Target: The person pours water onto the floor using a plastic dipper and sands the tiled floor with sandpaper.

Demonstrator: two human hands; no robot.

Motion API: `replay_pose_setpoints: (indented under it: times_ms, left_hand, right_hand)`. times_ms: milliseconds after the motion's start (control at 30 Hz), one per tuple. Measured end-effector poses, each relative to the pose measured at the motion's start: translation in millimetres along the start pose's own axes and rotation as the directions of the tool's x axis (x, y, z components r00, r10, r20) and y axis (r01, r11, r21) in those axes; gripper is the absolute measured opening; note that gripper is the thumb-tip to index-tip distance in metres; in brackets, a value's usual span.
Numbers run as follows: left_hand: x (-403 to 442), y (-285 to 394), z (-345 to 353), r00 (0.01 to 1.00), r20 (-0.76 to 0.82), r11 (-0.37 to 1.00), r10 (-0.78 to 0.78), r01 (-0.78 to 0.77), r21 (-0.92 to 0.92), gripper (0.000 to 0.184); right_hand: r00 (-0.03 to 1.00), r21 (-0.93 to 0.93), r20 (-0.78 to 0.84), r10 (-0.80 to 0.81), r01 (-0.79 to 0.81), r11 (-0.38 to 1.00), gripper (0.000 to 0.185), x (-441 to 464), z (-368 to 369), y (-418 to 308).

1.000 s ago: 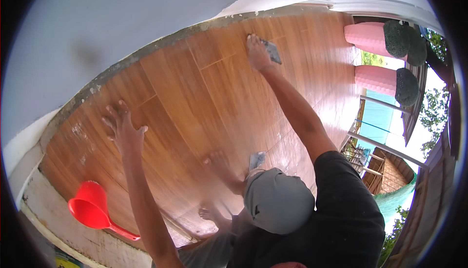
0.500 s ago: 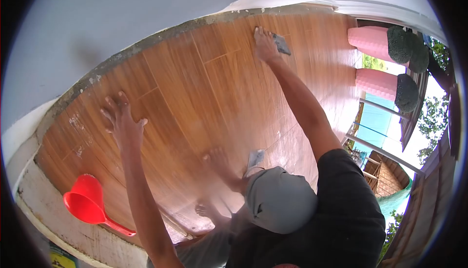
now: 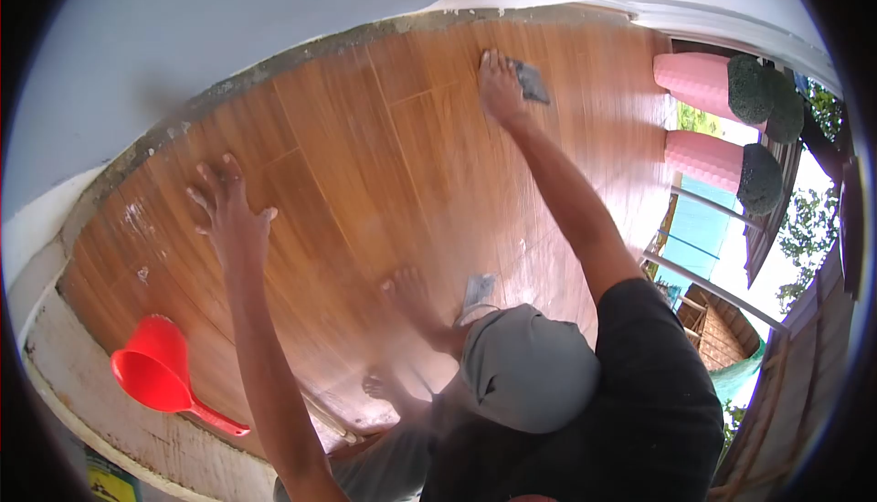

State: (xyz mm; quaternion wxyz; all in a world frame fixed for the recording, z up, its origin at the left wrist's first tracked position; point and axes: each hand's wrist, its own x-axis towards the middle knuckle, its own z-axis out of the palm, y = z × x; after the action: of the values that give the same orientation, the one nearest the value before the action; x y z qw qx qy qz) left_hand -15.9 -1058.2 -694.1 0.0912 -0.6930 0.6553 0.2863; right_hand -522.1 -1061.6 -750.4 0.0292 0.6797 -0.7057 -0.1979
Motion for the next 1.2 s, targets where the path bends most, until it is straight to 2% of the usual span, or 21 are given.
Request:
replay_pose_setpoints:
  times_ms: [100, 233, 333, 433, 467, 500, 567, 633, 667, 733, 767, 833, 933, 1033, 1100, 1167, 1200]
  left_hand:
    - [6, 1, -1, 1.0, 0.011, 1.0, -0.003, 0.003, 0.01, 0.106]
    - [5, 1, 1, 0.999, 0.011, 0.999, -0.032, 0.031, 0.017, 0.106]
    - [3, 5, -3, 0.999, 0.038, 0.999, -0.023, 0.022, 0.03, 0.107]
    - [6, 2, -1, 0.999, 0.044, 0.998, -0.028, 0.026, 0.054, 0.107]
    - [8, 2, -1, 0.999, 0.045, 0.998, -0.031, 0.028, 0.058, 0.107]
    - [10, 3, -1, 0.999, 0.027, 0.999, -0.032, 0.031, 0.043, 0.107]
    - [5, 3, -2, 1.0, 0.022, 0.999, -0.01, 0.009, 0.042, 0.107]
    - [5, 1, 0, 1.0, 0.024, 0.999, -0.006, 0.005, 0.051, 0.106]
    - [7, 0, -1, 1.0, 0.015, 0.999, -0.002, 0.002, 0.053, 0.106]
    - [7, 3, -6, 0.999, 0.034, 0.999, -0.013, 0.012, 0.046, 0.106]
    - [6, 5, -6, 0.998, 0.049, 0.999, -0.024, 0.022, 0.034, 0.106]
    - [7, 3, -4, 1.0, 0.02, 1.0, -0.017, 0.016, 0.022, 0.106]
    - [5, 3, -4, 1.0, 0.03, 0.999, 0.002, -0.003, 0.035, 0.107]
    - [6, 4, -5, 0.999, 0.044, 0.999, -0.008, 0.005, 0.053, 0.107]
    - [8, 2, -1, 1.0, 0.019, 0.999, -0.024, 0.023, 0.037, 0.107]
    - [6, -1, 4, 1.0, -0.013, 1.0, 0.012, -0.011, 0.027, 0.108]
    - [4, 0, 2, 1.0, 0.006, 0.998, 0.011, -0.011, 0.067, 0.106]
  right_hand:
    - [0.999, 0.051, -0.027, 0.02, -0.018, 0.999, 0.061, -6, 17, 4]
    - [1.0, 0.225, -0.004, 0.03, -0.028, 0.974, 0.063, -48, 6, -45]
    - [0.991, 0.24, -0.132, -0.014, 0.045, 0.97, 0.065, 6, 21, -3]
    - [0.976, 0.138, -0.197, -0.094, 0.122, 0.983, 0.067, 50, 34, 3]
    - [0.984, 0.218, -0.166, -0.068, 0.104, 0.97, 0.066, 33, 40, -8]
    - [0.988, 0.294, -0.138, -0.064, 0.102, 0.95, 0.066, 0, 10, -51]
    - [0.997, 0.161, -0.051, -0.065, 0.073, 0.984, 0.065, -21, -6, -68]
    - [0.997, -0.28, 0.023, -0.069, 0.073, 0.957, 0.064, 18, 2, -33]
    - [1.0, -0.113, -0.017, -0.012, 0.01, 0.994, 0.064, 37, 17, -13]
    - [0.992, 0.226, -0.068, 0.105, -0.087, 0.97, 0.064, 60, 38, 9]
    - [0.997, 0.232, -0.044, 0.07, -0.058, 0.971, 0.064, 48, 41, -1]
    - [1.0, 0.251, 0.006, -0.016, 0.014, 0.968, 0.065, 11, 0, -60]
    - [0.935, 0.42, 0.205, 0.289, -0.35, 0.837, 0.067, 48, -41, -44]
    - [0.997, 0.265, -0.014, 0.071, -0.064, 0.962, 0.067, 72, -13, -26]
    - [0.996, 0.24, -0.085, -0.012, 0.032, 0.97, 0.067, 52, -10, -51]
    - [1.0, 0.257, 0.0, 0.021, -0.02, 0.966, 0.067, 37, -18, -50]
    - [0.994, 0.278, 0.088, 0.07, -0.092, 0.956, 0.068, 65, -38, -34]
